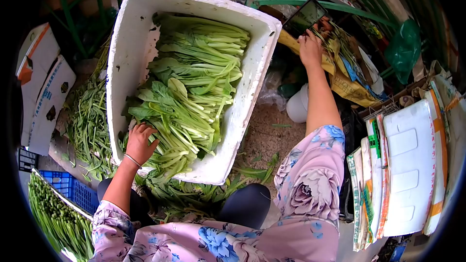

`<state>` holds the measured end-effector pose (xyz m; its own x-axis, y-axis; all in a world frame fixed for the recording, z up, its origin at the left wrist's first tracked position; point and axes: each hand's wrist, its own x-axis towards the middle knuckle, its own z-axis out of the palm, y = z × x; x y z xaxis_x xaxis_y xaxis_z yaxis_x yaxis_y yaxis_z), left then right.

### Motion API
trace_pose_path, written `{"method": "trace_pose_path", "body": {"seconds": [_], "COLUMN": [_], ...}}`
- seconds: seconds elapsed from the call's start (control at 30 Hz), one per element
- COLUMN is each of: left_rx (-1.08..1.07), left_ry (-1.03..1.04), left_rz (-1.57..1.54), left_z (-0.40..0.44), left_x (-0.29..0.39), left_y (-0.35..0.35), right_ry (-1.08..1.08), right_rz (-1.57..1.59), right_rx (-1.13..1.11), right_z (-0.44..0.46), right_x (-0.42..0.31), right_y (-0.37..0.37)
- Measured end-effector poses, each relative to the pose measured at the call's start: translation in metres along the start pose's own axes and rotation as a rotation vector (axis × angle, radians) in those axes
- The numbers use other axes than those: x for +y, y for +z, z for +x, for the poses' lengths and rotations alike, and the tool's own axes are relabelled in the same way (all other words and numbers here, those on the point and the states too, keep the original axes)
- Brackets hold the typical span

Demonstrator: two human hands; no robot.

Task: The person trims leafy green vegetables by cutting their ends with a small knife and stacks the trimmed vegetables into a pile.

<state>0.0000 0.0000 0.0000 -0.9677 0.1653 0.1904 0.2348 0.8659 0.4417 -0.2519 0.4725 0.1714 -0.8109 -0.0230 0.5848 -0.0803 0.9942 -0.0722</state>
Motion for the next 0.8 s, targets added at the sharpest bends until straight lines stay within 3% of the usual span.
{"method": "trace_pose_path", "body": {"seconds": [0.8], "left_rx": [-0.007], "left_ry": [0.0], "left_rz": [-0.016], "left_z": [0.002], "left_x": [0.002], "left_y": [0.002], "right_ry": [-0.108], "right_rz": [-0.03], "right_rx": [-0.006], "right_z": [-0.001], "right_x": [-0.022], "right_y": [0.004]}}
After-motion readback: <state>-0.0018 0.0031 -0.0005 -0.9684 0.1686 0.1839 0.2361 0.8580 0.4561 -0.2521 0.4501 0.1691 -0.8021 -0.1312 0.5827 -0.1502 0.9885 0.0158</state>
